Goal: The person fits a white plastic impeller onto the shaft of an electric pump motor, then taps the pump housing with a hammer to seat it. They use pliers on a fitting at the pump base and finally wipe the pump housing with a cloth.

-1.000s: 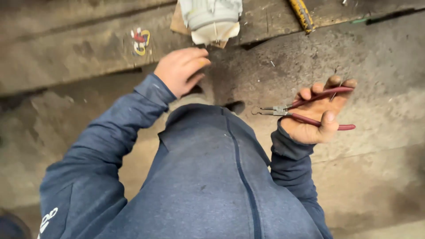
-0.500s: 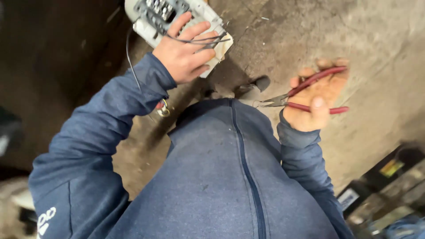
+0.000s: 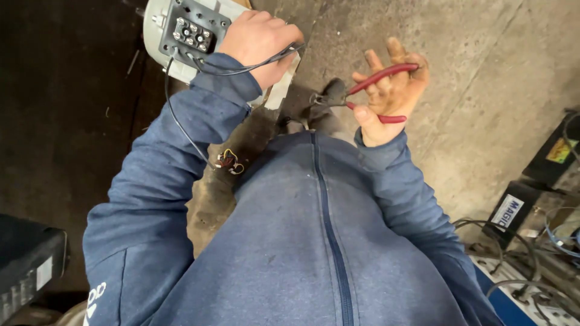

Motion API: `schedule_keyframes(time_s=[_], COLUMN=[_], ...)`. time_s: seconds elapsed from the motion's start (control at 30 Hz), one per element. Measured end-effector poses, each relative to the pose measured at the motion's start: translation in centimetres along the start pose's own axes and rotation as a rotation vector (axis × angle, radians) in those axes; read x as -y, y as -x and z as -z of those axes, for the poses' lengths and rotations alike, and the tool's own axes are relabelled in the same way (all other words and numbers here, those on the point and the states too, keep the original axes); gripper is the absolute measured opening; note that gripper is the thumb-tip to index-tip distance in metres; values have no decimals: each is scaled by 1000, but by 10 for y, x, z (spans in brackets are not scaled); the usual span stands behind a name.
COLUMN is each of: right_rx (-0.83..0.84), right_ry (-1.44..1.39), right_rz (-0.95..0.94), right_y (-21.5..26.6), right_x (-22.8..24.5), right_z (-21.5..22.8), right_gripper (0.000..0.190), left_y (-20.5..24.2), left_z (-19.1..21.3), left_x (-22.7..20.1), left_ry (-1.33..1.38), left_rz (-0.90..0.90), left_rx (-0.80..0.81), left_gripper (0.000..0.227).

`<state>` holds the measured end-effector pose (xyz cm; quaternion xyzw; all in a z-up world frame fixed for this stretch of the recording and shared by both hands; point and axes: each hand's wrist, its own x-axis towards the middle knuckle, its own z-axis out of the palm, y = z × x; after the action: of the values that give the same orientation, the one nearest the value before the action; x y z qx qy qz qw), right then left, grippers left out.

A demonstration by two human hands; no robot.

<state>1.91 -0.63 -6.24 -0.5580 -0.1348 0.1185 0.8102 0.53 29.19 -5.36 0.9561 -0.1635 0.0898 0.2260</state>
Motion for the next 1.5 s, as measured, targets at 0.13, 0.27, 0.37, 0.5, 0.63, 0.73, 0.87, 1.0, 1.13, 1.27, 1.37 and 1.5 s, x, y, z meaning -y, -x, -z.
schedule_keyframes(time_s=[0.13, 0.27, 0.37, 0.5, 0.63, 0.73, 0.87, 1.0, 1.13, 1.27, 1.37, 1.5], right_rx=[-15, -27, -9, -23, -29, -22, -20, -30, -40, -32, -60, -67], right_ry=[-25, -8, 4, -14, -4, 8, 13, 16, 3, 21, 27, 69], right_rz=[5, 2, -21, -28, -52, -49, -47, -46, -60, -35, -32, -32], right_y=[-14, -21, -20, -21, -22, -22, -25, -27, -24, -23, -23, -21], right_x=[-12, -19, -32, -36, -34, -35, -35, -40, -38, -39, -38, -34], right_z=[-6, -13, -18, -24, -27, -27, -28, -27, -32, -36, -39, -45], right_gripper=[108, 110, 109, 113, 119, 114, 113, 113, 113, 117, 116, 113], left_y=[-4, -5, -3, -3, -4, -3, -4, -3, -4, -3, -3, -3], left_z=[3, 5, -1, -4, -3, -3, -4, -6, -6, -5, -4, -3], left_x=[-3, -6, -3, -3, -3, -3, -4, -4, -4, -4, -4, -4], left_ry=[-57, -84, -60, -65, -91, -81, -94, -105, -88, -112, -104, -79], left_rz=[-43, -25, -35, -10, -20, -17, -8, -9, -2, -1, -4, -11], left_rx=[-33, -38, -40, -27, -33, -36, -41, -67, -57, -53, -60, -46], left_gripper=[16, 13, 16, 15, 19, 20, 19, 19, 20, 19, 19, 19])
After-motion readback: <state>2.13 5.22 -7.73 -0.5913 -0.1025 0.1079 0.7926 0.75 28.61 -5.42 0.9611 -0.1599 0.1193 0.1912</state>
